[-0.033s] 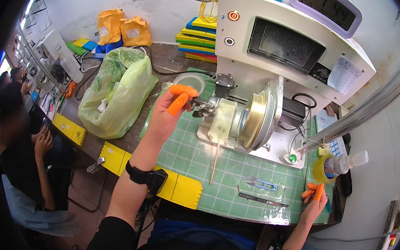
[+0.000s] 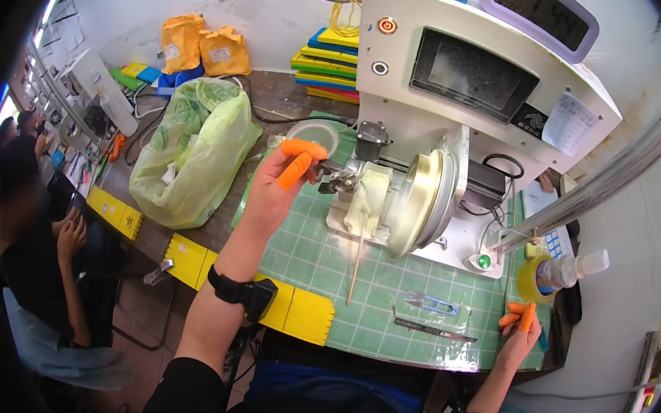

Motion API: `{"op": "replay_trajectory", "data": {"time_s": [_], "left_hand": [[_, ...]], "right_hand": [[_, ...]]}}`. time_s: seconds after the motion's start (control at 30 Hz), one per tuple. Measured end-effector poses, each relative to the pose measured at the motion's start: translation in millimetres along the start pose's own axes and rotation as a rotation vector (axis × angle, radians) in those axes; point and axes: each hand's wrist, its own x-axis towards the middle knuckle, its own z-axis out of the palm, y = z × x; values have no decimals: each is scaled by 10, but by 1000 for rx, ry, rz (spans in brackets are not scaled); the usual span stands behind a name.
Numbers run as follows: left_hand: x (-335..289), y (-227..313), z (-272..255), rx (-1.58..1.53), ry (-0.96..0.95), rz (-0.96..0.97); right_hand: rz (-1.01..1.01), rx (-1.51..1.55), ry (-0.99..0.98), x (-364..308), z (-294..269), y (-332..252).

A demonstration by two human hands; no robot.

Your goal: Assembling small metal and plastic components using a desktop fixture and tools.

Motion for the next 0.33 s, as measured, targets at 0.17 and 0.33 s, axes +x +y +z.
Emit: {"op": "replay_trajectory", "data": {"time_s": [0.17, 0.33], "left_hand": [[13, -16, -3, -19, -6, -17], [-4, 8, 8, -23, 4, -16]], "right_hand": [[20, -18, 7, 12, -43, 15], [-5, 1, -8, 22, -35, 33]]}}
